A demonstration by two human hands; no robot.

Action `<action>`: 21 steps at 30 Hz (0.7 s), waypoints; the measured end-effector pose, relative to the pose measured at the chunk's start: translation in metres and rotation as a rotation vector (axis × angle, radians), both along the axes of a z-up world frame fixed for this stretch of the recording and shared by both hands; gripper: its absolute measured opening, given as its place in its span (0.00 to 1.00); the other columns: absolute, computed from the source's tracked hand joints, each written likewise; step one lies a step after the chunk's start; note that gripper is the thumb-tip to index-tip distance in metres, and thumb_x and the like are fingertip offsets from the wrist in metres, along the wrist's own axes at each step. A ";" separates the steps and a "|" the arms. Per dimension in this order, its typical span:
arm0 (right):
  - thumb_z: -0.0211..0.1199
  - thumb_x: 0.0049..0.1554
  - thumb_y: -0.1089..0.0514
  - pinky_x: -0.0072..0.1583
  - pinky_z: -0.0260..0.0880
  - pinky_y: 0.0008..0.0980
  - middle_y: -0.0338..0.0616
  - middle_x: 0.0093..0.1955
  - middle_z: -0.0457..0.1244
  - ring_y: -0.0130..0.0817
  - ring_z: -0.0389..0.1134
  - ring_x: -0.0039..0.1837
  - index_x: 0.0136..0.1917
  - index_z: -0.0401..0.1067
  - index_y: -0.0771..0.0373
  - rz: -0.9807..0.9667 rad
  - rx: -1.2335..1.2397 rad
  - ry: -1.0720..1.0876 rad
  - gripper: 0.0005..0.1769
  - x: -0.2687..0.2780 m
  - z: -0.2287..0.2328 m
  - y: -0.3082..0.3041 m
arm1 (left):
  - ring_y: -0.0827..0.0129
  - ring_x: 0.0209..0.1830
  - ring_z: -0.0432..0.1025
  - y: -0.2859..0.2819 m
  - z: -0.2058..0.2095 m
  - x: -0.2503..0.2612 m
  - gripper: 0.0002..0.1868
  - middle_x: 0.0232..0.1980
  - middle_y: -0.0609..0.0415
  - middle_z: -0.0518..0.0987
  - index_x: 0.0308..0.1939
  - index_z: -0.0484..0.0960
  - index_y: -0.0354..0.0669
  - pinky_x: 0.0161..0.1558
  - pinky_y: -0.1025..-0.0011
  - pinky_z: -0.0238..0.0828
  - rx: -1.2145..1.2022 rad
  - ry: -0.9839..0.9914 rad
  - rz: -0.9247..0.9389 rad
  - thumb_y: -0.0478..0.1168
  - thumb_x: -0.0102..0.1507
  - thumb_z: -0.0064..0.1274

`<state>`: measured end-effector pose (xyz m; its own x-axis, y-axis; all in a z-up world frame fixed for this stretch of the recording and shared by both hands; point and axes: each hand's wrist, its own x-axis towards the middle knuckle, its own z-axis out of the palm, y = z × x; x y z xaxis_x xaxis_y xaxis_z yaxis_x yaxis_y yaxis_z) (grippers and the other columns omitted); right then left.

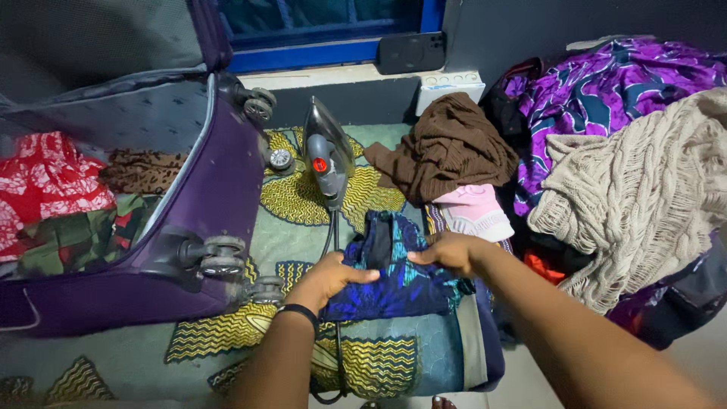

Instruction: The person folds clothes including a camouflage shirt, a leopard print top, a blue patterned skirt, and a white knit sweater, then places them one at a time into a suitcase.

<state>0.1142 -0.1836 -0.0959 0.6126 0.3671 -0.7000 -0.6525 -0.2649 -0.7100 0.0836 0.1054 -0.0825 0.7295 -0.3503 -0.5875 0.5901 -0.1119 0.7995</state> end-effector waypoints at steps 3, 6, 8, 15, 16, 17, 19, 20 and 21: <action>0.77 0.49 0.47 0.62 0.71 0.45 0.57 0.62 0.68 0.49 0.71 0.62 0.67 0.65 0.68 -0.105 -0.424 -0.292 0.40 0.004 0.013 0.024 | 0.60 0.35 0.81 -0.001 -0.001 0.005 0.23 0.41 0.46 0.86 0.50 0.83 0.30 0.42 0.60 0.79 -0.052 0.070 0.121 0.37 0.53 0.68; 0.77 0.45 0.47 0.65 0.67 0.45 0.61 0.63 0.64 0.56 0.66 0.65 0.67 0.62 0.67 0.001 -0.784 -0.870 0.44 -0.002 0.036 0.041 | 0.59 0.34 0.81 -0.002 -0.007 0.011 0.21 0.42 0.45 0.86 0.49 0.85 0.30 0.41 0.60 0.79 -0.071 0.058 0.113 0.39 0.55 0.66; 0.72 0.45 0.49 0.66 0.66 0.46 0.59 0.63 0.65 0.57 0.65 0.67 0.65 0.68 0.64 -0.024 -0.761 -1.220 0.37 -0.005 0.043 0.051 | 0.59 0.35 0.81 -0.004 -0.012 0.018 0.22 0.43 0.44 0.86 0.49 0.84 0.29 0.42 0.60 0.79 -0.061 0.045 0.146 0.39 0.54 0.66; 0.61 0.61 0.39 0.68 0.60 0.52 0.55 0.70 0.60 0.55 0.60 0.71 0.68 0.68 0.57 0.361 -0.658 -1.194 0.29 -0.018 -0.007 0.058 | 0.60 0.38 0.80 -0.002 -0.044 0.019 0.23 0.43 0.47 0.87 0.50 0.85 0.32 0.46 0.61 0.75 0.049 0.047 0.174 0.41 0.54 0.67; 0.59 0.61 0.39 0.67 0.59 0.54 0.54 0.71 0.60 0.54 0.59 0.71 0.69 0.67 0.57 0.381 -0.662 -1.142 0.30 -0.021 -0.010 0.057 | 0.59 0.38 0.80 -0.007 -0.049 0.016 0.23 0.43 0.46 0.87 0.49 0.85 0.31 0.47 0.61 0.75 0.101 0.029 0.198 0.40 0.54 0.68; 0.58 0.61 0.39 0.67 0.58 0.56 0.53 0.72 0.59 0.54 0.58 0.72 0.70 0.66 0.57 0.399 -0.668 -1.089 0.30 -0.023 -0.010 0.057 | 0.59 0.38 0.80 -0.010 -0.053 0.015 0.23 0.43 0.46 0.87 0.49 0.85 0.30 0.47 0.60 0.76 0.153 0.010 0.220 0.40 0.54 0.69; 0.58 0.59 0.38 0.68 0.58 0.55 0.51 0.73 0.60 0.51 0.59 0.73 0.68 0.67 0.57 0.422 -0.791 -1.215 0.31 -0.027 -0.004 0.062 | 0.60 0.38 0.80 -0.011 -0.058 0.013 0.23 0.43 0.47 0.87 0.49 0.86 0.31 0.46 0.61 0.75 0.113 0.033 0.258 0.39 0.52 0.68; 0.58 0.59 0.37 0.69 0.59 0.55 0.50 0.73 0.60 0.49 0.60 0.74 0.67 0.67 0.57 0.432 -0.856 -1.279 0.31 -0.027 0.000 0.064 | 0.60 0.38 0.80 -0.012 -0.060 0.014 0.23 0.43 0.48 0.87 0.48 0.86 0.32 0.46 0.61 0.75 0.091 0.043 0.276 0.39 0.52 0.68; 0.59 0.57 0.35 0.69 0.58 0.55 0.51 0.73 0.60 0.50 0.59 0.73 0.68 0.67 0.58 0.384 -0.850 -1.263 0.34 -0.028 0.003 0.064 | 0.59 0.38 0.80 -0.012 -0.060 0.013 0.24 0.44 0.46 0.87 0.48 0.87 0.30 0.47 0.60 0.75 0.096 0.031 0.274 0.40 0.51 0.69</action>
